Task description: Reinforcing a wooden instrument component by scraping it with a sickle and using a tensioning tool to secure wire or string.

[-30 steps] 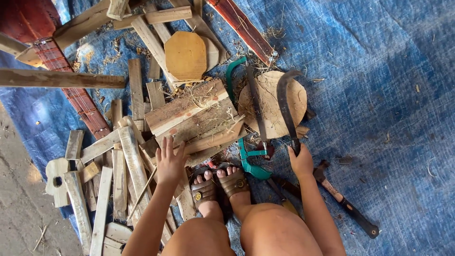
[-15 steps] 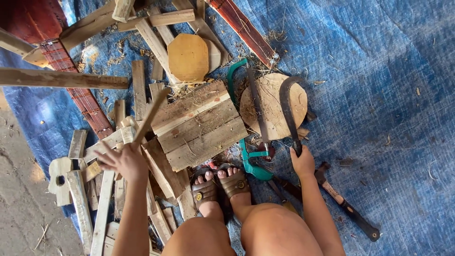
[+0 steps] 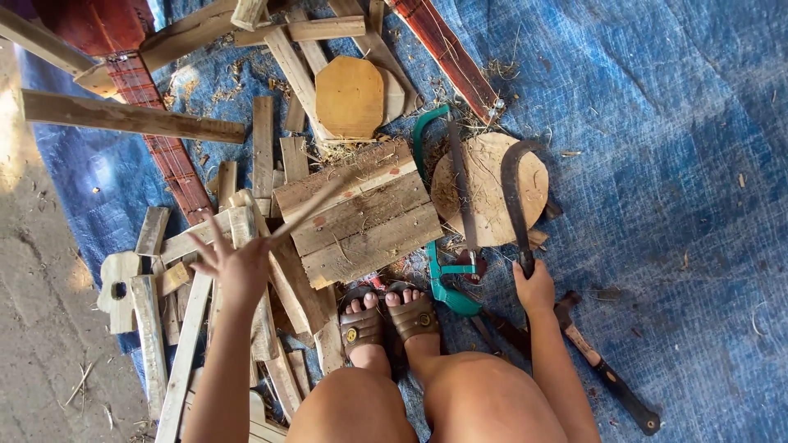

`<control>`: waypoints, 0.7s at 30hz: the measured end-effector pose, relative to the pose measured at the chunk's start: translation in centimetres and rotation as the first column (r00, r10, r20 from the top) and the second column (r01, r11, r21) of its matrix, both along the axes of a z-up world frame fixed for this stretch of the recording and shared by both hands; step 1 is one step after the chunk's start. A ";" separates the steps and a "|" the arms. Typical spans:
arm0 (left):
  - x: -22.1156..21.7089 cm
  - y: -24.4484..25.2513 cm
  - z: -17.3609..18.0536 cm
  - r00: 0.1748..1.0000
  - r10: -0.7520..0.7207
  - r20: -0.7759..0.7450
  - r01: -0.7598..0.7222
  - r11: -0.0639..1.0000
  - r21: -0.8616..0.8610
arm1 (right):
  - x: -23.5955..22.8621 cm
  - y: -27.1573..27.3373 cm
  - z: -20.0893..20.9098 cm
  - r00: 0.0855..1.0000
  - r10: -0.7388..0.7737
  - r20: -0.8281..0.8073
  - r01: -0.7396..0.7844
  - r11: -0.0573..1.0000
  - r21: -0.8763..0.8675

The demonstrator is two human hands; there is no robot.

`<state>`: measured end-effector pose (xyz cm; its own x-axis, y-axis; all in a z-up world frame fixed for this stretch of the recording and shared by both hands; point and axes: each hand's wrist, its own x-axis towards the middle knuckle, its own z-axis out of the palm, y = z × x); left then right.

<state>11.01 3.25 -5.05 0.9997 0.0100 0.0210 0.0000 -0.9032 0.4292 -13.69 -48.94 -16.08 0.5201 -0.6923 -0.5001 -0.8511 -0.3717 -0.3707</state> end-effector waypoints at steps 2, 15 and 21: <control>-0.7 -0.1 -0.8 0.997 -0.058 -0.049 0.058 0.998 0.004 | 0.1 0.1 0.1 1.000 -0.002 0.004 0.002 1.000 0.001; -0.5 3.2 -6.9 0.970 0.028 -0.240 0.033 0.969 0.245 | 0.1 0.4 0.4 1.000 -0.008 0.000 0.008 1.000 0.002; -1.8 4.3 -6.9 0.965 -0.126 0.229 0.001 0.878 0.478 | -0.1 0.2 -0.4 1.000 -0.009 -0.002 0.009 1.000 -0.028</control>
